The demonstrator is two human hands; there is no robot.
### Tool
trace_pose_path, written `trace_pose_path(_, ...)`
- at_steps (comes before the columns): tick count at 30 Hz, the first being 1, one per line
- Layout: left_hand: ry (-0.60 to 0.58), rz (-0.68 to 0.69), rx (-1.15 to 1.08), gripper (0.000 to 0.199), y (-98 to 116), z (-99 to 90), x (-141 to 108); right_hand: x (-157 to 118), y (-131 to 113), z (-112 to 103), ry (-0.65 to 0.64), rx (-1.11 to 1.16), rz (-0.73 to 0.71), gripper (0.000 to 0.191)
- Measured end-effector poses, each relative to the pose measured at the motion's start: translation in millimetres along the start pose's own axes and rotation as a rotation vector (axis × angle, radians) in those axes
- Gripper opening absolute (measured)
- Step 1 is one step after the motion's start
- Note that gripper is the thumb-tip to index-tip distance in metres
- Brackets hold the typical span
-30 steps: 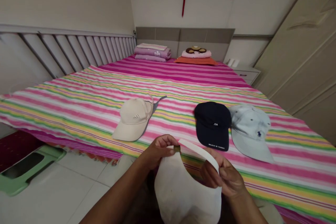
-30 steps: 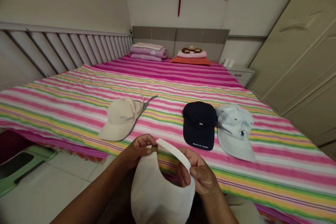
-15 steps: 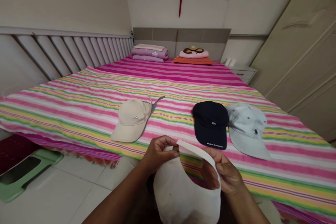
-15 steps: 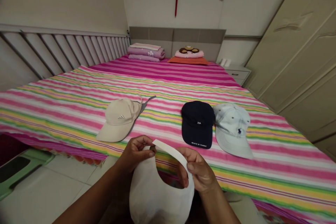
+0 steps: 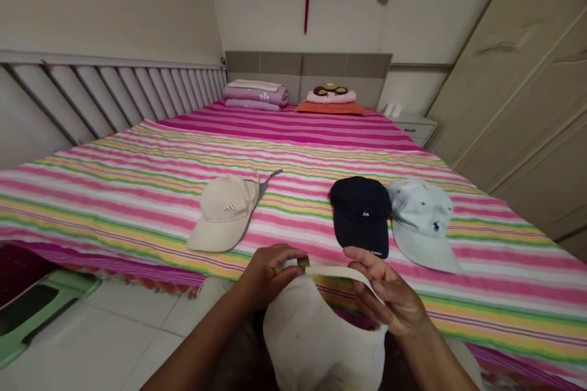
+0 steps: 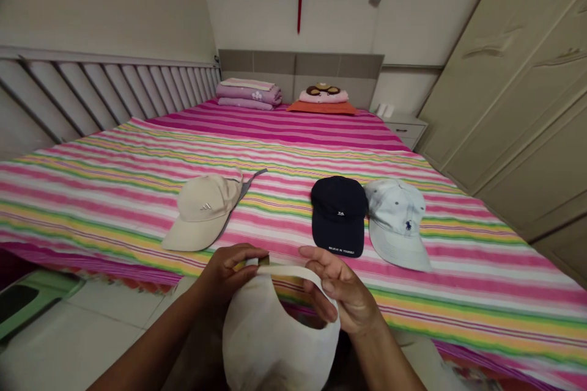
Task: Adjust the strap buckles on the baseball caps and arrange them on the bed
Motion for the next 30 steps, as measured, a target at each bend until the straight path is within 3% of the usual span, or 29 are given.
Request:
trace_pose_path(3, 0.019, -0.003, 0.016, 0.022, 1, 2.5, -1, -2, -1, 0, -0.003, -0.005, -0.009, 0.027)
trace_pose_path(8, 0.059, -0.195, -0.430, 0.019, -1, 13.3, -2, 0, -13, -2, 0.123, -0.056, -0.060, 0.026)
trace_pose_path(11, 0.076, -0.253, -0.581, 0.020, -2, 18.0, -2, 5, -21, 2, 0.119, -0.125, -0.024, 0.026)
trace_pose_path(15, 0.130, -0.304, -0.659, 0.022, -6, 21.9, -3, 10, -22, 7, 0.082, -0.242, 0.077, 0.020)
trace_pose_path(20, 0.191, -0.376, -0.747, 0.022, -11, 24.3, -5, 10, -15, 5, 0.159, -0.291, 0.088, 0.022)
trace_pose_path(30, 0.226, -0.316, -0.665, 0.021, -9, 21.3, -4, 11, -11, 2, 0.155, -0.283, 0.126, 0.020)
Point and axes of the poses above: each hand's wrist, its own x-axis towards the middle knuckle, its own z-axis out of the palm, y = z × x, the point moved 3 cm from there along x, towards the middle knuckle, and after that the axes turned 1 degree about -y, right-handed, at the moved point
